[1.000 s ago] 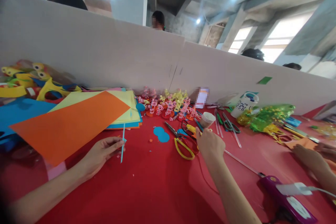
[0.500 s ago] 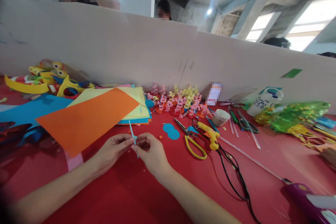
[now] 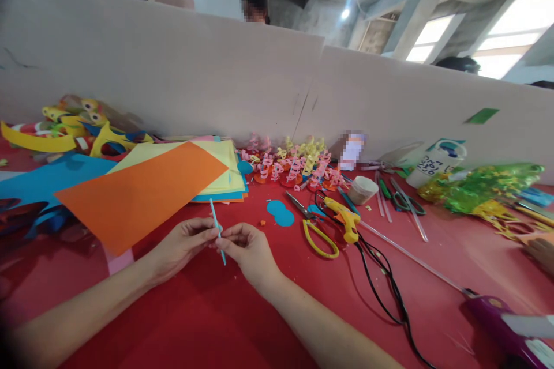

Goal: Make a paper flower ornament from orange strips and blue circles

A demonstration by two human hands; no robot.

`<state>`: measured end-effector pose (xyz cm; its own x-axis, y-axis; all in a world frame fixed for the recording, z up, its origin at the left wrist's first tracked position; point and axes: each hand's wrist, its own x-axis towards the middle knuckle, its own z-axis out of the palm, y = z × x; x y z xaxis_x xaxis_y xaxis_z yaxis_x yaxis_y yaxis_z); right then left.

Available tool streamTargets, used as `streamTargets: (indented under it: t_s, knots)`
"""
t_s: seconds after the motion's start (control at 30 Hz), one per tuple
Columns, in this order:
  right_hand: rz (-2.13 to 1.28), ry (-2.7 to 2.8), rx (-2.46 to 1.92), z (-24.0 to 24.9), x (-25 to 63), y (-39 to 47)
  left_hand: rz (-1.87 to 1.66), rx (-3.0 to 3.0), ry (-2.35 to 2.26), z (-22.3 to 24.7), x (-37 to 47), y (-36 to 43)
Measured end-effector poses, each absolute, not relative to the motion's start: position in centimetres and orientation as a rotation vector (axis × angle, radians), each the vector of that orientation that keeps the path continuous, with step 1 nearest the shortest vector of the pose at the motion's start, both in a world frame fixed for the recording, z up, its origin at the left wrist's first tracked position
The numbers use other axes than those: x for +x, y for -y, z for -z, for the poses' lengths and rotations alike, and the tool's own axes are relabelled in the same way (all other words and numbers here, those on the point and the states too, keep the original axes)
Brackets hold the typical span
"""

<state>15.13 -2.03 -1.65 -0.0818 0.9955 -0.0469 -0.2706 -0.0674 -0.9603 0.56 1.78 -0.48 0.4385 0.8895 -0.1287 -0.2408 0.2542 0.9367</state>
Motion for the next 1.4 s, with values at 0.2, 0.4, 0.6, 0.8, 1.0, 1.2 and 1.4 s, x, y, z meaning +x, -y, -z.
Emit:
streamTargets:
  t_s: [0.2, 0.4, 0.6, 0.8, 1.0, 1.2, 1.4]
  knots:
    - [-1.595, 0.947, -0.926, 1.66, 15.19, 2.14, -0.861, 0.991, -0.669, 0.23, 0.58, -1.63]
    - [-1.649, 1.014, -0.854, 1.70, 15.28, 2.22, -0.838, 0.999, -0.666, 0.24, 0.57, -1.59]
    - [-1.461, 1.064, -0.951, 2.17, 14.96, 2.24, -0.909, 1.004, -0.771, 0.33, 0.51, -1.80]
    - [-1.384, 1.107, -1.045, 2.07, 14.92, 2.24, -0.898, 1.048, -0.783, 0.28, 0.42, -1.91]
    - [-1.428, 1.120, -1.019, 1.97, 15.00, 2.35, -0.871, 1.029, -0.713, 0.18, 0.35, -1.79]
    - [-1.493, 1.213, -0.924, 1.97, 14.93, 2.65, -0.809, 1.053, -0.652, 0.28, 0.21, -1.84]
    - [-1.575, 1.296, -0.789, 2.01, 15.13, 2.67, -0.758, 1.030, -0.605, 0.08, 0.20, -1.68]
